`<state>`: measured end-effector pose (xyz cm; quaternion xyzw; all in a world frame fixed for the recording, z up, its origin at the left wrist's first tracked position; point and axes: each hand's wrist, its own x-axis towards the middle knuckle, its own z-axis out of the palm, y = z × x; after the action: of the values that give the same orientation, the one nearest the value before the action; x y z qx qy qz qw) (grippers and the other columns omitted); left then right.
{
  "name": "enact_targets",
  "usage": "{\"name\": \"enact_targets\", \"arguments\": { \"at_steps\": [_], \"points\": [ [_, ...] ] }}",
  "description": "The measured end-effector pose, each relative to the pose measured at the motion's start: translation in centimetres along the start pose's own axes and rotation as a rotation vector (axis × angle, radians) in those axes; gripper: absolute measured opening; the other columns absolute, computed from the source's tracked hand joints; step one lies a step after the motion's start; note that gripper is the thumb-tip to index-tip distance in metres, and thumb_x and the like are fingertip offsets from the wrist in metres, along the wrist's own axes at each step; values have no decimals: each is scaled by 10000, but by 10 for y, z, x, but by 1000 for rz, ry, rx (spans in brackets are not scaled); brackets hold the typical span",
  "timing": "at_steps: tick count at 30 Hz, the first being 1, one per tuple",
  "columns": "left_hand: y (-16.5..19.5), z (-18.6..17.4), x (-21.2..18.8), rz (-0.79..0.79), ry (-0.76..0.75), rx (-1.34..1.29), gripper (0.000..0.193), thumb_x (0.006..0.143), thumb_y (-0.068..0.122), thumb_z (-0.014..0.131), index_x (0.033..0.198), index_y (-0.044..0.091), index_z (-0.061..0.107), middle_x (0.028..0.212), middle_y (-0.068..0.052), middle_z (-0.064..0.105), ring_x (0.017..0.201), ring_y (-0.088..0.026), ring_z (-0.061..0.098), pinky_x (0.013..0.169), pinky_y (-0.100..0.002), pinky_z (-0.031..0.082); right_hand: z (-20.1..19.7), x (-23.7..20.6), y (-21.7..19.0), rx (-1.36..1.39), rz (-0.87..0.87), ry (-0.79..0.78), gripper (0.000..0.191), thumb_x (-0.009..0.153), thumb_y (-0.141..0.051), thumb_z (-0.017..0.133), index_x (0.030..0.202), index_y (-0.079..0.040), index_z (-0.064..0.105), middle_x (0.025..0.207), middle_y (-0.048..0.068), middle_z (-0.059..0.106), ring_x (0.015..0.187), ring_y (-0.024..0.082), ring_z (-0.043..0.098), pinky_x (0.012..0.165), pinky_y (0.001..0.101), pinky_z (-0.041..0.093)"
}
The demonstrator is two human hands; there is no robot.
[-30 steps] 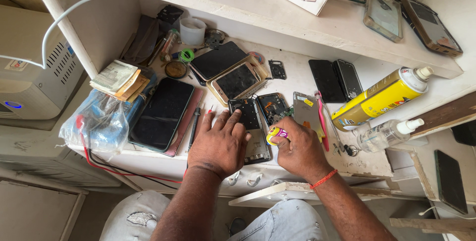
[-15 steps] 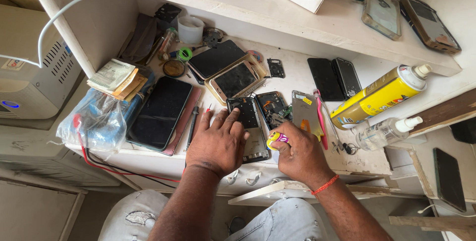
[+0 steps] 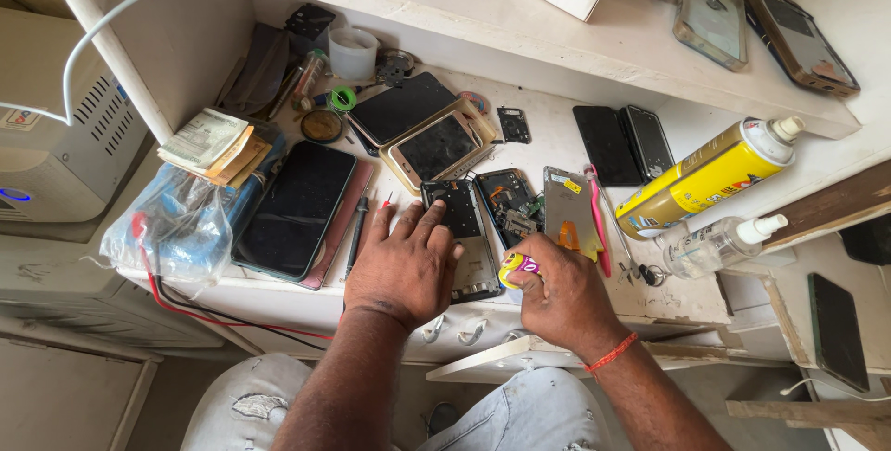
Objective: The person works at a cluttered repair bench on a disassembled smartphone. They apply adhesive from a small glue tube onto the phone frame, press components into place, then use a spudger tool to pry and adjust internal parts of the opened phone.
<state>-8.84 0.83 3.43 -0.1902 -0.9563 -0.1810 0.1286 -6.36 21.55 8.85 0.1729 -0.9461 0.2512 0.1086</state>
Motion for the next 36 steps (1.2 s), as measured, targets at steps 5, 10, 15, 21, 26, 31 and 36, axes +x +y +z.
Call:
{"name": "enact_targets", "arguments": {
  "at_steps": [5,10,15,21,26,31,36],
  "points": [
    [1,11,4,1,12,6,390,998,396,426,1123,88,630,1504,-123,499,1403,-312,431,1182,-556,206,7,-4,21,3,7,-15,191,822,-38,700,996,-84,635,851,125,746,833,346,743,725,436,572],
    [-4,4,8,1,17,10,390,995,397,428,1119,87,629,1503,-121,500,1401,-311,432,1177,-562,206,2,4,9,42,-9,-20,189,811,-10,682,982,-78,642,830,120,742,817,330,752,718,415,574],
    [-3,3,9,1,13,9,385,997,397,432,1114,91,633,1505,-120,502,1403,-311,434,1184,-558,211,1,5,8,57,-20,-25,180,811,0,686,971,-67,636,828,123,739,815,325,753,718,402,571],
    [-1,3,12,9,26,7,379,990,393,442,1113,91,634,1498,-123,508,1394,-316,442,1177,-560,216,-1,4,6,83,-28,-29,186,811,6,682,976,-68,635,831,118,739,820,310,763,721,390,576],
    [0,5,14,7,26,-2,373,993,389,445,1119,93,632,1500,-118,512,1396,-311,446,1181,-560,216,0,4,8,94,-39,-19,191,810,14,670,978,-70,634,839,111,746,834,305,767,725,385,579],
    [4,9,14,9,19,-3,380,996,394,440,1129,94,632,1501,-112,508,1394,-310,445,1179,-560,212,1,3,11,64,-21,-19,165,819,-22,688,972,-75,656,829,115,746,823,307,762,730,382,574],
    [8,14,14,7,21,4,389,997,406,442,1129,94,634,1499,-110,512,1395,-307,447,1178,-560,216,3,0,14,76,-28,-18,150,831,-53,700,974,-79,660,839,113,741,808,301,759,719,379,575]
  ]
}}
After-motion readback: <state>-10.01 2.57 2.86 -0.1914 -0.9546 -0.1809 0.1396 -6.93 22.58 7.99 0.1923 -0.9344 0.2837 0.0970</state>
